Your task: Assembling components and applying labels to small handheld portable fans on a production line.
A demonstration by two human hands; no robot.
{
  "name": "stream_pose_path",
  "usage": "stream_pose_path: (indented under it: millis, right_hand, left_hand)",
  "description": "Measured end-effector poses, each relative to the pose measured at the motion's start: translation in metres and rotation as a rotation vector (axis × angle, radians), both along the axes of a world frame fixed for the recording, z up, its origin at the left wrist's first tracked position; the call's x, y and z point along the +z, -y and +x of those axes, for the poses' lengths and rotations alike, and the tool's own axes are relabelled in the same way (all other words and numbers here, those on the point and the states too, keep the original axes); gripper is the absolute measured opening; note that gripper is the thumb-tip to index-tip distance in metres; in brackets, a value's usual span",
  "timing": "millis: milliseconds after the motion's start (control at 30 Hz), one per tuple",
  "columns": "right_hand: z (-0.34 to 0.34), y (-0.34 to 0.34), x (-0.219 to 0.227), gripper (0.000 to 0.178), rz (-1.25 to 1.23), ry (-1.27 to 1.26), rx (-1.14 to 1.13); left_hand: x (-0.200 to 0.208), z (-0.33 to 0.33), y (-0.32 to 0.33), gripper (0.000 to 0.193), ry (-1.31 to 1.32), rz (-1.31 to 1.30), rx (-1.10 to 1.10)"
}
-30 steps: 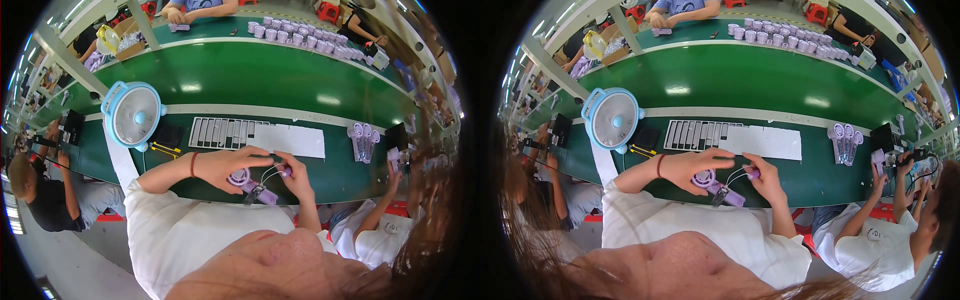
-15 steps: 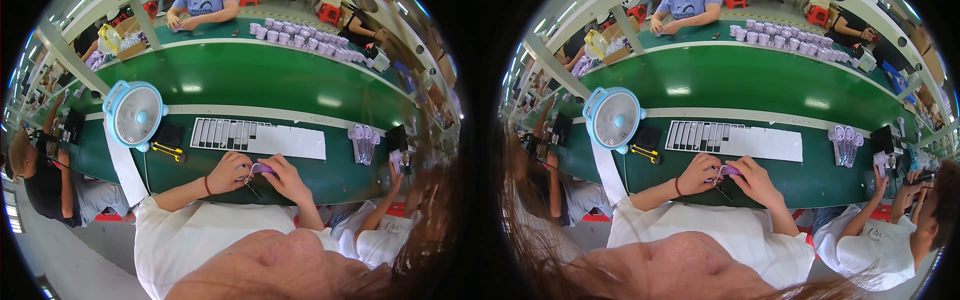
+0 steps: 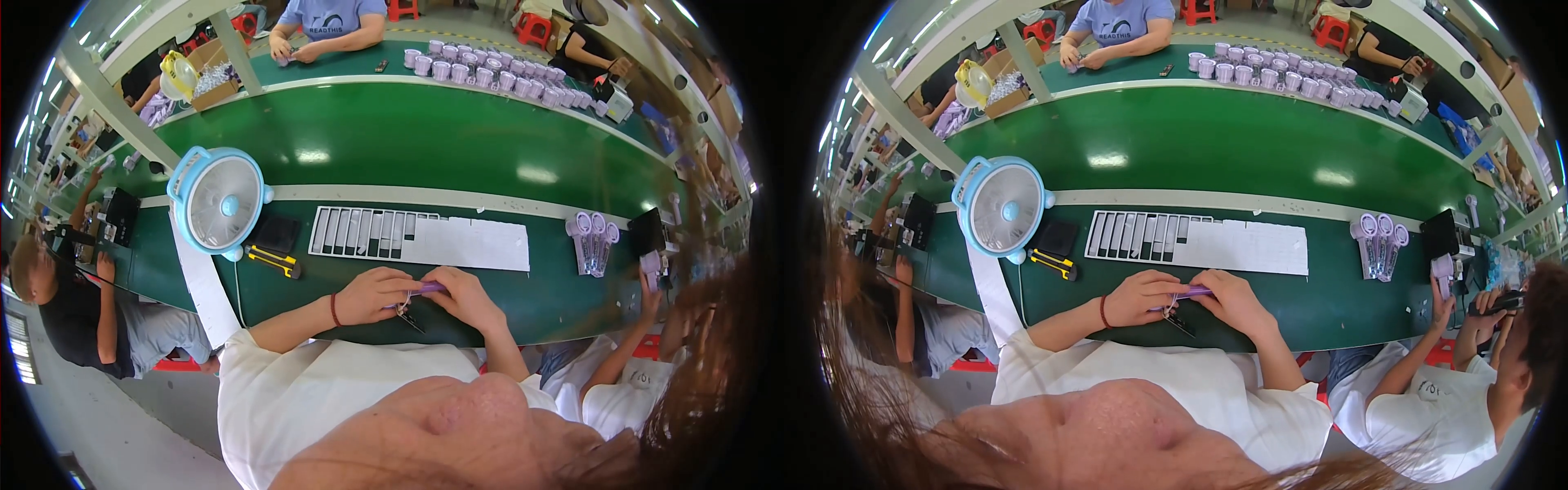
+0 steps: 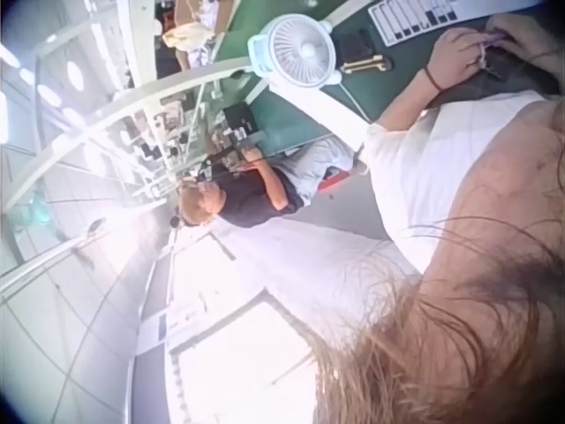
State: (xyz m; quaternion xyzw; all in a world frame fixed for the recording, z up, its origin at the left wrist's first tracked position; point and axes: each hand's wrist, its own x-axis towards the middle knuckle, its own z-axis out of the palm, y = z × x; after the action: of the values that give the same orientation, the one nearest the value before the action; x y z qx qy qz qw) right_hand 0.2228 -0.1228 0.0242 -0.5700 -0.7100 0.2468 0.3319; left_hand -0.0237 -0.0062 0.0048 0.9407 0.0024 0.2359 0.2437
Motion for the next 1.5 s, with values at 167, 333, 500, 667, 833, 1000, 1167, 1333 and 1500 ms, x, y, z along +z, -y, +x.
stream_pose_path:
  millis: [167,333,500,667,833,1000,1167,1333,1500]
  right_hand:
    - [-0.003,0.001,0.005,0.025,0.042,0.050,0.044]
    - [-0.007,0.001,-0.001,0.026,0.101,0.103,0.008]
    - [-0.006,0.000,-0.002,0.030,0.115,0.146,0.009]
    - [-0.006,0.000,-0.005,0.029,0.156,0.071,0.005]
    - [-0.002,-0.001,-0.010,0.028,0.144,0.001,0.018]
    - [-0.003,0.000,-0.013,0.029,0.159,0.027,0.003]
    - [-0.006,-0.003,-0.013,0.028,0.180,0.065,-0.002]
    - [-0.003,-0.005,-0.009,0.028,0.168,0.037,0.014]
    - [0.001,-0.003,-0.008,0.028,0.141,0.025,0.028]
  left_hand:
    - [0.001,-0.001,-0.005,0.032,0.009,0.017,-0.027]
    - [0.000,0.001,-0.002,0.032,0.011,0.013,0.001]
    - [0.011,0.007,0.008,0.034,0.036,-0.148,0.192]
    - [0.006,0.005,-0.002,0.031,0.023,0.105,0.014]
    - [0.004,0.005,-0.004,0.030,0.026,0.100,-0.027]
    - [0.002,0.006,-0.003,0.027,0.005,0.067,-0.013]
    - [0.001,0.005,-0.002,0.028,0.003,0.044,0.034]
    - [0.007,0.007,0.003,0.029,-0.017,0.084,0.087]
    - [0.006,0.007,0.005,0.032,-0.031,0.110,0.091]
